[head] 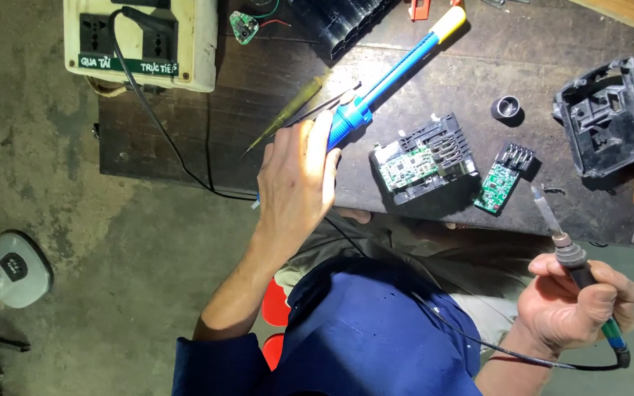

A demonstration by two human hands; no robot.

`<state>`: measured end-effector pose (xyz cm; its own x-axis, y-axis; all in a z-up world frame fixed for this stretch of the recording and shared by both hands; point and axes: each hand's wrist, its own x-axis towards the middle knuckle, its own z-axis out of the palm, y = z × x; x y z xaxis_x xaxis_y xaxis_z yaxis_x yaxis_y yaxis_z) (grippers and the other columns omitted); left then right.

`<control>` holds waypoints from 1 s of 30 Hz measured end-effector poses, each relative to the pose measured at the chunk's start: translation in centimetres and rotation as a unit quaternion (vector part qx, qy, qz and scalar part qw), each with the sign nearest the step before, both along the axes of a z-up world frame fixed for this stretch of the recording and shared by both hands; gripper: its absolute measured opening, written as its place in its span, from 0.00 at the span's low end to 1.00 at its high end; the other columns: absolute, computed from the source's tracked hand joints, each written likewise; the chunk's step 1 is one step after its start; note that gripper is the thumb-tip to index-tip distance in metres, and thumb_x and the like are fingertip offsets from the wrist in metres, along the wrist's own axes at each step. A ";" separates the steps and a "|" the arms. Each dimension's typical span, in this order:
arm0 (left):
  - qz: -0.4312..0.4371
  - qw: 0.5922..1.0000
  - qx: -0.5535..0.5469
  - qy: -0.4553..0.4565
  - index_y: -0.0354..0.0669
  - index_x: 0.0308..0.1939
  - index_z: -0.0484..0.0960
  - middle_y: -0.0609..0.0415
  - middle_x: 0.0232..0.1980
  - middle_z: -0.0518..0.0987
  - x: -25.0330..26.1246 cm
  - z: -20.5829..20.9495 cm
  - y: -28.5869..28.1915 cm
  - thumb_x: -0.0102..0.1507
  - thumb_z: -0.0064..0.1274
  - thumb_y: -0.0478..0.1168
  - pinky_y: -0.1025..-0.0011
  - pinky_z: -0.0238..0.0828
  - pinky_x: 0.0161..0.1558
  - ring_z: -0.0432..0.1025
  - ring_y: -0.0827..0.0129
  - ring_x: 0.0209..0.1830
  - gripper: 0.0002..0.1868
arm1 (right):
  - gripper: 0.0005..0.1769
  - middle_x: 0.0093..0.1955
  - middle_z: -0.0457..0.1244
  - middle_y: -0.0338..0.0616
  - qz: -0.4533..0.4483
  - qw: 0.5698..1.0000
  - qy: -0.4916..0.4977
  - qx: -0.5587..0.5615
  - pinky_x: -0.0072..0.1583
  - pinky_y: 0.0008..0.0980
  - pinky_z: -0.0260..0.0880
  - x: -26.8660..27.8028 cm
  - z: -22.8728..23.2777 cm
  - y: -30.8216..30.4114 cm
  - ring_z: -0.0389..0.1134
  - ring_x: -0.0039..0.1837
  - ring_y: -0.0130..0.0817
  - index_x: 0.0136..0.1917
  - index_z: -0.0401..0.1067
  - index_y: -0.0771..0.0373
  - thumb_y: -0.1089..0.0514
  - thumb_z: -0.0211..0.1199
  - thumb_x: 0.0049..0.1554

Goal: The person uses a soldering iron and a blue desoldering pump to work on a green circuit board. They repeatedly heat solder joints with the iron and use the pump to remove molten solder, occasionally using tweezers to adjust components.

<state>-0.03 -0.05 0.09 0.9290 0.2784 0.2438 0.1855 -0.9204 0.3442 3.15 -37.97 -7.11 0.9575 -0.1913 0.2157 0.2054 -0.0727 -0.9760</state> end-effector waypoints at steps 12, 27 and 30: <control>-0.008 1.000 0.014 0.003 0.39 0.65 0.72 0.53 0.50 0.73 -0.3 0.5 -0.2 0.65 0.64 0.39 0.61 0.71 0.43 0.68 0.57 0.44 0.27 | 0.26 0.43 0.53 0.43 -0.018 1.000 -0.005 -0.005 0.42 0.41 0.67 -0.2 0.6 0.9 0.59 0.39 0.43 0.54 0.65 0.53 0.32 0.67 0.64; -0.015 0.995 -0.020 -0.094 0.38 0.60 0.74 0.46 0.56 0.73 -1.8 2.0 -1.9 0.68 0.63 0.43 0.58 0.62 0.57 0.69 0.50 0.61 0.22 | 0.26 0.41 0.54 0.42 -0.025 0.999 -0.019 0.013 0.40 0.39 0.68 -0.6 2.1 1.8 0.60 0.37 0.41 0.52 0.65 0.54 0.34 0.70 0.62; -0.071 0.976 -0.138 -0.151 0.34 0.57 0.75 0.43 0.52 0.74 -2.4 2.3 -2.9 0.69 0.57 0.38 0.57 0.66 0.58 0.71 0.48 0.57 0.15 | 0.27 0.39 0.55 0.44 -0.019 1.000 -0.015 0.018 0.40 0.40 0.69 -0.7 2.2 1.9 0.61 0.36 0.42 0.51 0.65 0.55 0.33 0.70 0.62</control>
